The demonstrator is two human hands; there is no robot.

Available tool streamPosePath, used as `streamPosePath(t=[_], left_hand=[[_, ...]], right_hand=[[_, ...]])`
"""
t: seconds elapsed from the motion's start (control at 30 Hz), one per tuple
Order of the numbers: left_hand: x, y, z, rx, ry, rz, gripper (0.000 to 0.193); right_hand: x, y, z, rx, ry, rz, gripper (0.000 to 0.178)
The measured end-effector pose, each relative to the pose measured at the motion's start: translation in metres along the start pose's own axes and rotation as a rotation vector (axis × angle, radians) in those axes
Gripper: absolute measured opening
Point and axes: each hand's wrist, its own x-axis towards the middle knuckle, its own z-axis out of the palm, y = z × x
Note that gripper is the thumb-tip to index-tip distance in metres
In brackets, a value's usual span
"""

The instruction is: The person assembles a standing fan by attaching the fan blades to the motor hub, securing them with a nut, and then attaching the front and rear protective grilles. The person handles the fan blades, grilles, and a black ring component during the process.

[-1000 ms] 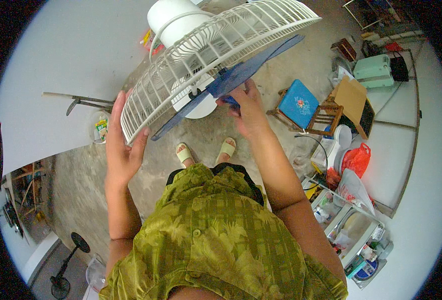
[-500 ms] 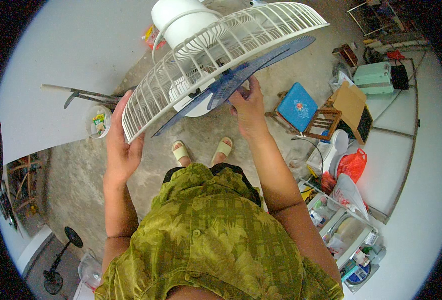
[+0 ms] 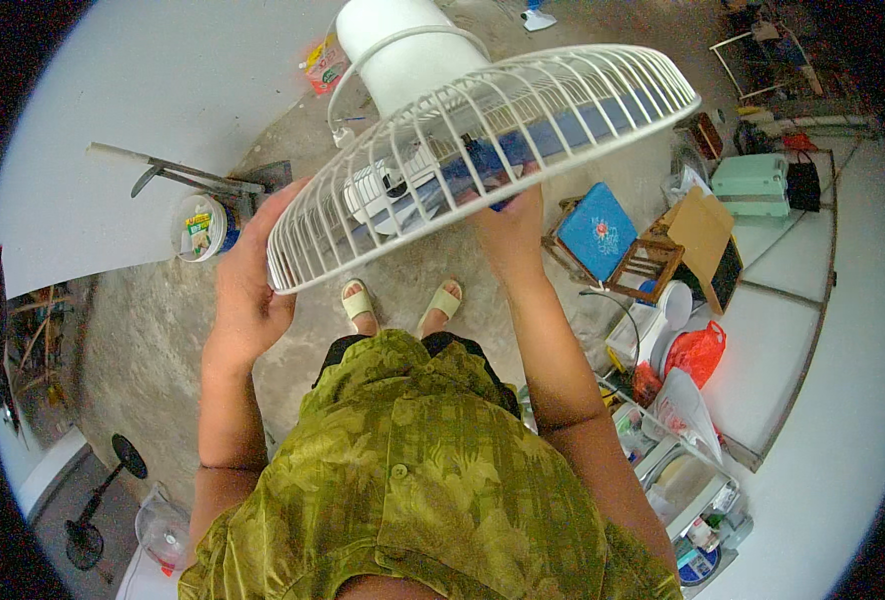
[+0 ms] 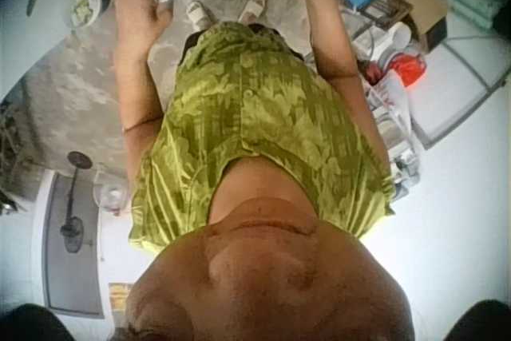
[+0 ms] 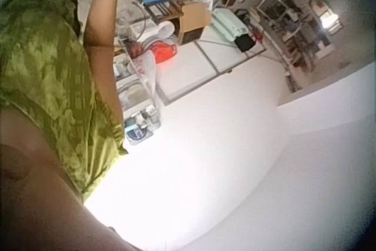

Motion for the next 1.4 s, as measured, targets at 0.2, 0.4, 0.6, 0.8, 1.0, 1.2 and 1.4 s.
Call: streamPosePath(t=[0.2, 0.4, 0.6, 0.8, 1.0, 1.2, 1.4], left_hand=[[0.001, -0.001, -0.001, -0.043, 0.006, 0.057, 0.073], [0.000, -0.005, 0.001, -0.023, 0.003, 0.095, 0.072], [0.000, -0.002, 0.001, -0.001, 0.014, 0.073, 0.064], [0.001, -0.007, 0.004, -0.015, 0.004, 0.081, 0.052], [-0.005, -0.019, 0.011, -0.012, 0.061, 0.158, 0.057], [-0.004, -0.014, 0.008, -0.041, -0.001, 0.033, 0.060], [-0.010, -0.020, 0.011, -0.064, -0.034, -0.060, 0.058]], right_hand=[[0.012, 0.013, -0.009, 0.206, 0.006, 0.052, 0.064], [-0.009, -0.011, 0.002, -0.399, -0.052, -0.149, 0.059], [-0.016, 0.019, -0.011, -0.535, -0.135, -0.142, 0.050], [-0.019, 0.025, -0.015, -0.557, -0.114, -0.219, 0.051], [-0.032, 0.026, -0.016, -0.590, -0.112, -0.260, 0.053], [-0.038, 0.028, -0.016, -0.603, -0.090, -0.287, 0.055], [-0.037, 0.033, -0.016, -0.601, -0.088, -0.319, 0.057]])
